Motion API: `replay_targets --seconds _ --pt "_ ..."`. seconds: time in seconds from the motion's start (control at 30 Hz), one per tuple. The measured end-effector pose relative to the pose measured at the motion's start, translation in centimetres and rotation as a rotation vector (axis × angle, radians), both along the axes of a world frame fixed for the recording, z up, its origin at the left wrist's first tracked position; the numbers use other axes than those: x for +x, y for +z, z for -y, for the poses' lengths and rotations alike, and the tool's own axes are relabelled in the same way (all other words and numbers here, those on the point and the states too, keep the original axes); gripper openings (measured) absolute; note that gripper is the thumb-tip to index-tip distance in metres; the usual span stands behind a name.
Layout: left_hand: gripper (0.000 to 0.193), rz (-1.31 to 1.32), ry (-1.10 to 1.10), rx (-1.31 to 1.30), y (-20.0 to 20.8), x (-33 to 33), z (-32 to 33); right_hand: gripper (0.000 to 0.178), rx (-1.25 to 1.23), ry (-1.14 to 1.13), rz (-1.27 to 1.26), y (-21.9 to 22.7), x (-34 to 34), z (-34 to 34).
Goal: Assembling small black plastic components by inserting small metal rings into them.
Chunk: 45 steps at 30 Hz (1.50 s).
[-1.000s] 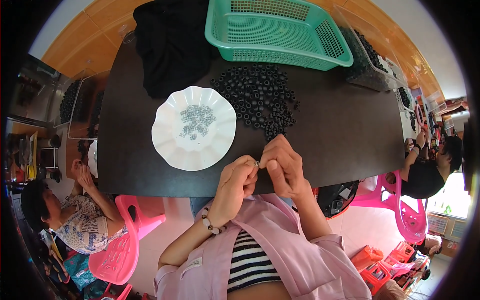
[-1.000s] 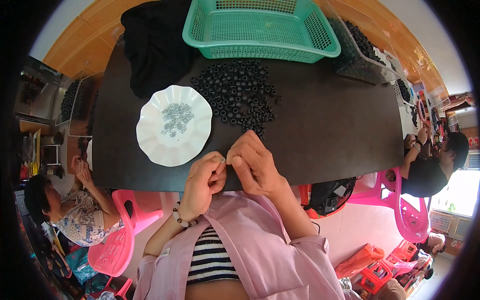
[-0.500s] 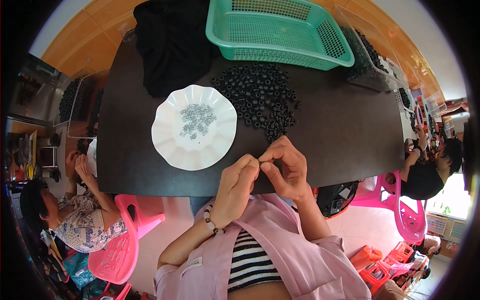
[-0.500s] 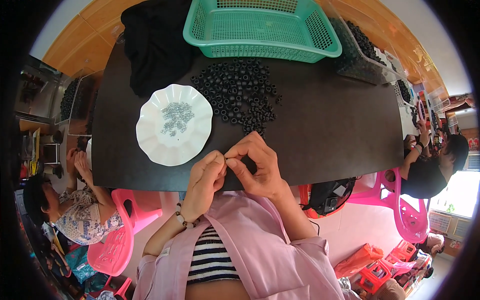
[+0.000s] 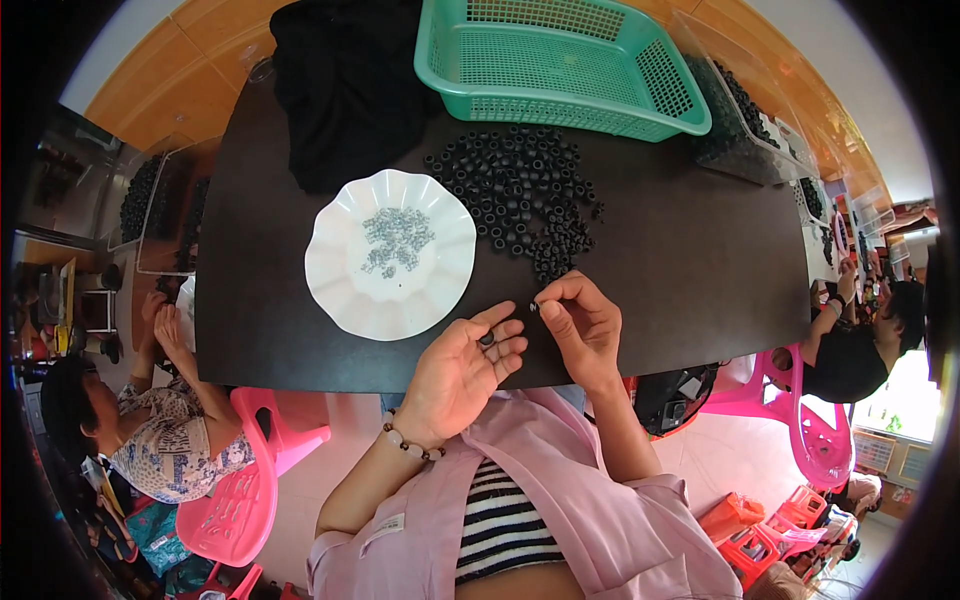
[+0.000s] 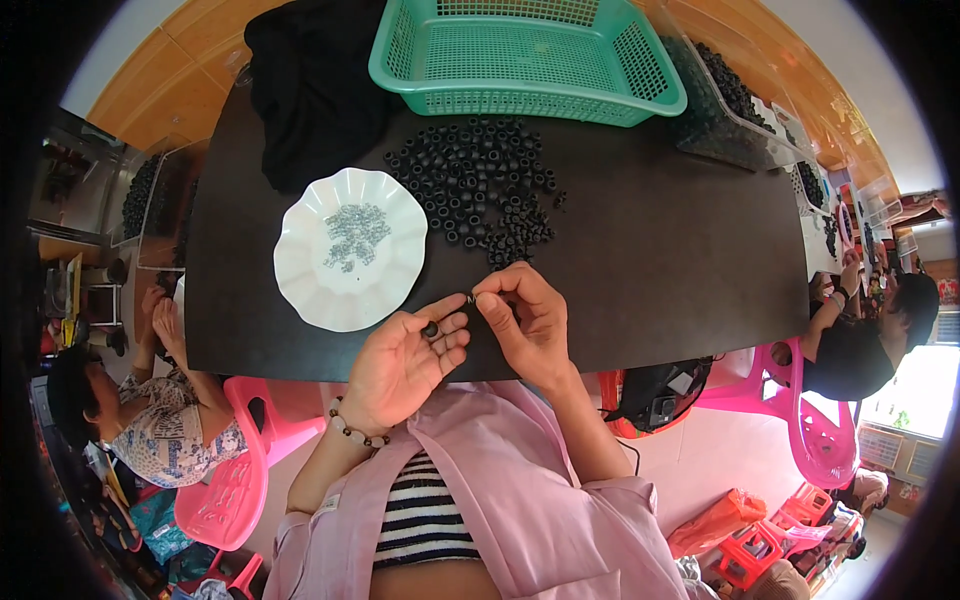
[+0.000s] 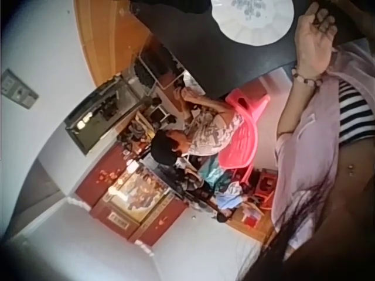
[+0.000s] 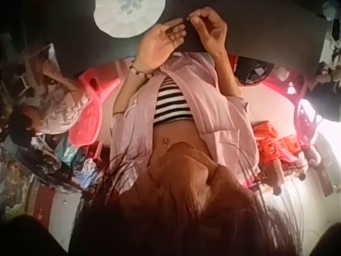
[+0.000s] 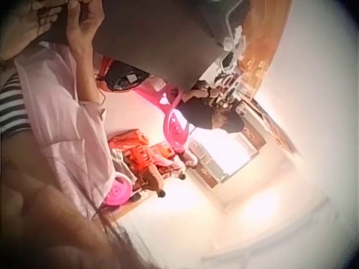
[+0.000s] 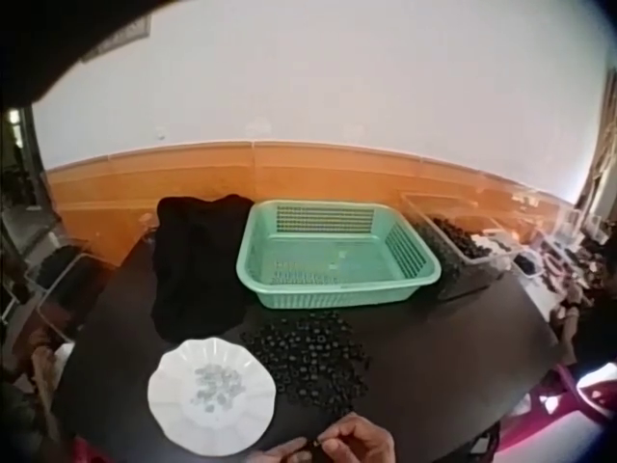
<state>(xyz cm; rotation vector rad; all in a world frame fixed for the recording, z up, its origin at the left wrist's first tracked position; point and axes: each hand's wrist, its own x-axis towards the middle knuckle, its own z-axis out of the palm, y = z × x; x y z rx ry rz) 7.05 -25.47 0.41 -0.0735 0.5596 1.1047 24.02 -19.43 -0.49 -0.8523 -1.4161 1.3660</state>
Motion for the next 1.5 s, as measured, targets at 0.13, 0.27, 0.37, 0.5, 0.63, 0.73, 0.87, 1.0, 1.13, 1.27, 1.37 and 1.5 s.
replay_targets --seconds 0.13,0.27,0.37,0.5,0.63,0.73,0.87,1.0,1.13,1.27,1.37,1.5 --pt "0.039 -0.012 0.052 -0.084 -0.2 0.2 -0.1 0.007 0.012 -0.031 0.094 -0.9 0.0 0.0" --pt "0.039 -0.065 0.066 -0.071 0.0 0.4 -0.2 0.005 0.083 -0.041 0.183 -0.6 -0.2 0.0" --pt "0.035 -0.069 0.065 -0.055 -0.2 0.5 -0.3 0.005 0.178 -0.027 0.280 0.5 -0.3 0.0" --pt "0.034 -0.007 0.062 -0.049 0.0 0.6 -0.4 0.008 0.277 0.031 0.357 1.1 -0.3 0.0" --pt "0.036 -0.004 0.034 0.034 -0.5 0.6 -0.5 0.009 0.309 0.028 0.385 1.1 -0.2 0.0" --pt "0.038 -0.044 0.014 0.048 -0.4 0.8 -0.6 0.010 0.295 -0.015 0.376 1.1 -0.1 0.0" --pt "0.040 -0.112 0.004 0.101 -0.1 0.7 -0.5 0.006 0.280 -0.012 0.375 1.7 0.1 0.0" --pt "0.046 -0.124 -0.047 0.127 0.4 0.5 -0.5 0.010 0.408 -0.021 0.425 2.3 0.3 0.1" --pt "0.054 -0.159 -0.043 0.121 1.2 0.5 -0.7 0.013 0.494 -0.043 0.427 2.9 0.1 0.2" --pt "0.055 -0.144 -0.046 0.148 1.0 0.5 -0.6 0.014 0.506 -0.055 0.410 2.7 -0.1 0.2" --pt "0.053 -0.141 -0.062 0.152 0.9 0.5 -0.5 0.014 0.506 -0.052 0.426 2.6 -0.1 0.2" --pt "0.047 -0.179 -0.046 0.166 0.4 0.4 -0.2 0.013 0.516 -0.044 0.423 2.6 -0.3 0.1"
